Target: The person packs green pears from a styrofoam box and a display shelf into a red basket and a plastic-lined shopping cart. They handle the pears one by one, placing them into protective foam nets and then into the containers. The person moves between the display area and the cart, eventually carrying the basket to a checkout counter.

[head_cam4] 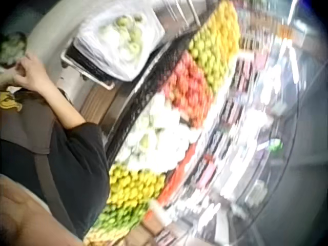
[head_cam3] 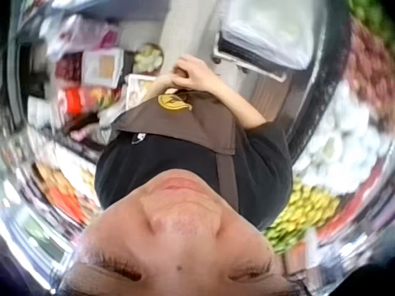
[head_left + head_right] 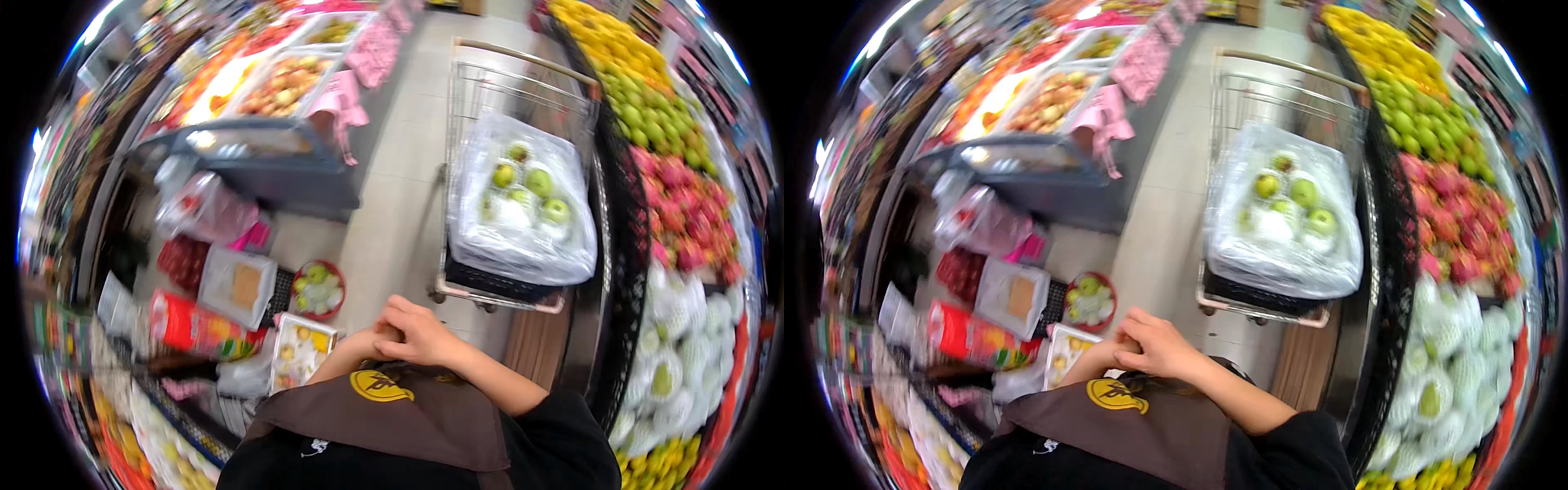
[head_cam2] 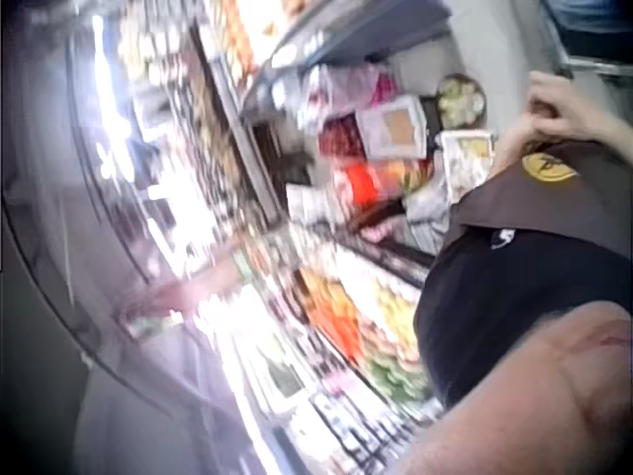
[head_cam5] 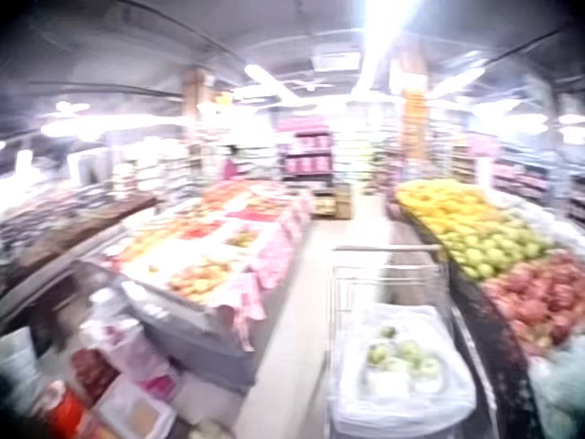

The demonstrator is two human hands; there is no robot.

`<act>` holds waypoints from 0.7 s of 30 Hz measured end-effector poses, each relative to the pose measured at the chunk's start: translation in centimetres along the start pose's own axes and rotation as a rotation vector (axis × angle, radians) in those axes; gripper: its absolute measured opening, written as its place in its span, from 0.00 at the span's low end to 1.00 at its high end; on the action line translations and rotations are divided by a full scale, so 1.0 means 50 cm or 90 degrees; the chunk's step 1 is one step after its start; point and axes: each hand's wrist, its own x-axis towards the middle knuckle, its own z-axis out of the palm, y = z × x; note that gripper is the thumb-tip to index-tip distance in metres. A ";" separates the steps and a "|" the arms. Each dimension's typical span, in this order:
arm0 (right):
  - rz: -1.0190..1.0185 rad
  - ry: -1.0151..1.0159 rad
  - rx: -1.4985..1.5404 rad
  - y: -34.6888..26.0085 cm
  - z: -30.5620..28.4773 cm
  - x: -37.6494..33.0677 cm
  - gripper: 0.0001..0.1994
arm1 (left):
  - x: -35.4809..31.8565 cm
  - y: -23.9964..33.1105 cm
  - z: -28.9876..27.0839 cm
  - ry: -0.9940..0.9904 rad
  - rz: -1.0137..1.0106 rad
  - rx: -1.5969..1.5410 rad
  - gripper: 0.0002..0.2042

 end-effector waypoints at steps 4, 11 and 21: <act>0.044 0.064 0.035 0.020 -0.031 0.018 0.07 | 0.052 0.002 -0.060 -0.104 0.022 0.013 0.14; 0.129 0.188 0.039 0.045 -0.057 0.022 0.08 | 0.151 -0.023 -0.108 -0.290 0.038 -0.104 0.15; 0.327 0.583 -0.212 0.244 -0.395 -0.058 0.05 | 0.366 0.046 -0.182 -0.237 0.041 -0.254 0.13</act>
